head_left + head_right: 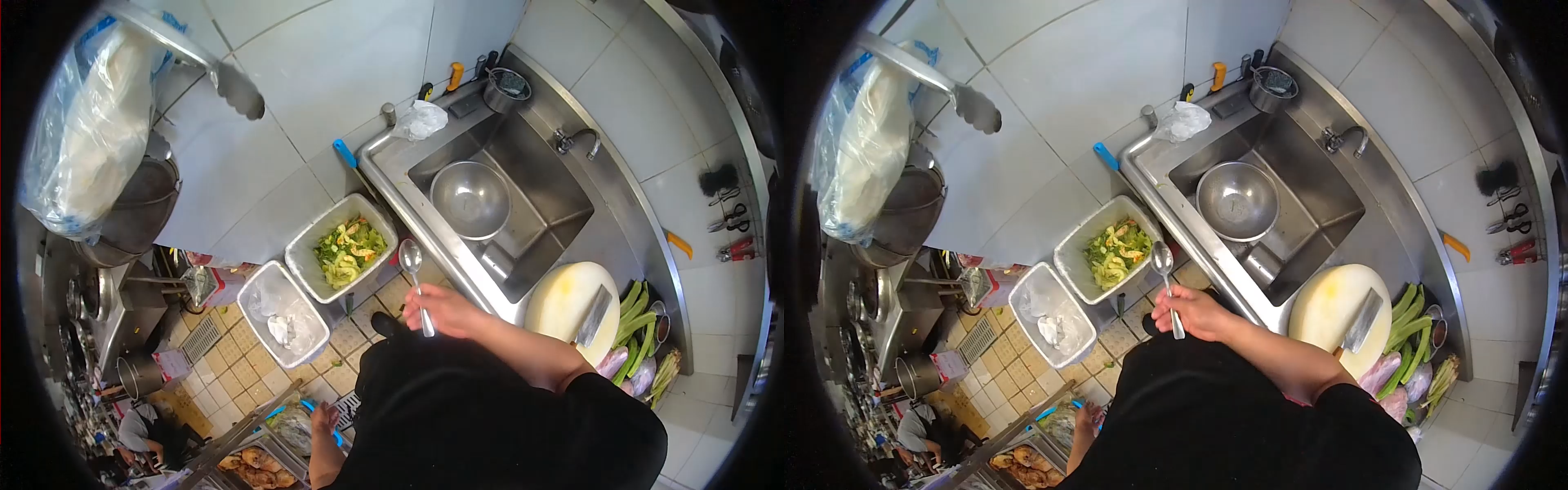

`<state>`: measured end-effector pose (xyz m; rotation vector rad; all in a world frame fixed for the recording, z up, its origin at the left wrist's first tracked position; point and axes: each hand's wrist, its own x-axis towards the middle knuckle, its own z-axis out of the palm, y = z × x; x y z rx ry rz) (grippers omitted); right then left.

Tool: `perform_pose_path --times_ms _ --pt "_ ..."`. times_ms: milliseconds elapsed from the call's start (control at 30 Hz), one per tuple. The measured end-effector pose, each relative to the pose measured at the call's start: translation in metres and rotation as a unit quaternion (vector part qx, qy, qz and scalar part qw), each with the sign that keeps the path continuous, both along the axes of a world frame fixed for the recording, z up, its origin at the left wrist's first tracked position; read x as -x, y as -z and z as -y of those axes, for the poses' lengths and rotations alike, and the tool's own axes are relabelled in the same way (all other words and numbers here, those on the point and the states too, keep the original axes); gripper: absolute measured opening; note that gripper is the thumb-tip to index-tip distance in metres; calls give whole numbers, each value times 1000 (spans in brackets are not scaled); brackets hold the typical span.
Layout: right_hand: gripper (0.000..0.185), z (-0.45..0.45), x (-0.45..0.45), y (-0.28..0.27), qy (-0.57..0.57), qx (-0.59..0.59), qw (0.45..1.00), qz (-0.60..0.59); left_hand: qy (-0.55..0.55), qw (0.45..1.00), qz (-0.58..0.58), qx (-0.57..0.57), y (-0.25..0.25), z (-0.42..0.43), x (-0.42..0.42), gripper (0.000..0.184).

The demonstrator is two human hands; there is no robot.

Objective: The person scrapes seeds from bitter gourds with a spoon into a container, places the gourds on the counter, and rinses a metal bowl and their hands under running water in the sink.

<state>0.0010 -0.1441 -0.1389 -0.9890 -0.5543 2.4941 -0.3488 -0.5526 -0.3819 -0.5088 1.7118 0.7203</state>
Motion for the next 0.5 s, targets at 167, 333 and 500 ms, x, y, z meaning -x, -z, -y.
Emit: perform_pose_path --times_ms 167,333,500 --pt "19 -50 -11 -18 79 -126 973 176 -111 992 -43 34 -23 11 -28 28" --pt "27 -191 -98 9 299 -230 864 335 -150 984 -83 -42 -16 2 -36 32" --pt "20 -329 -144 -14 379 -257 839 295 -166 973 -116 -111 -55 -39 -53 35"
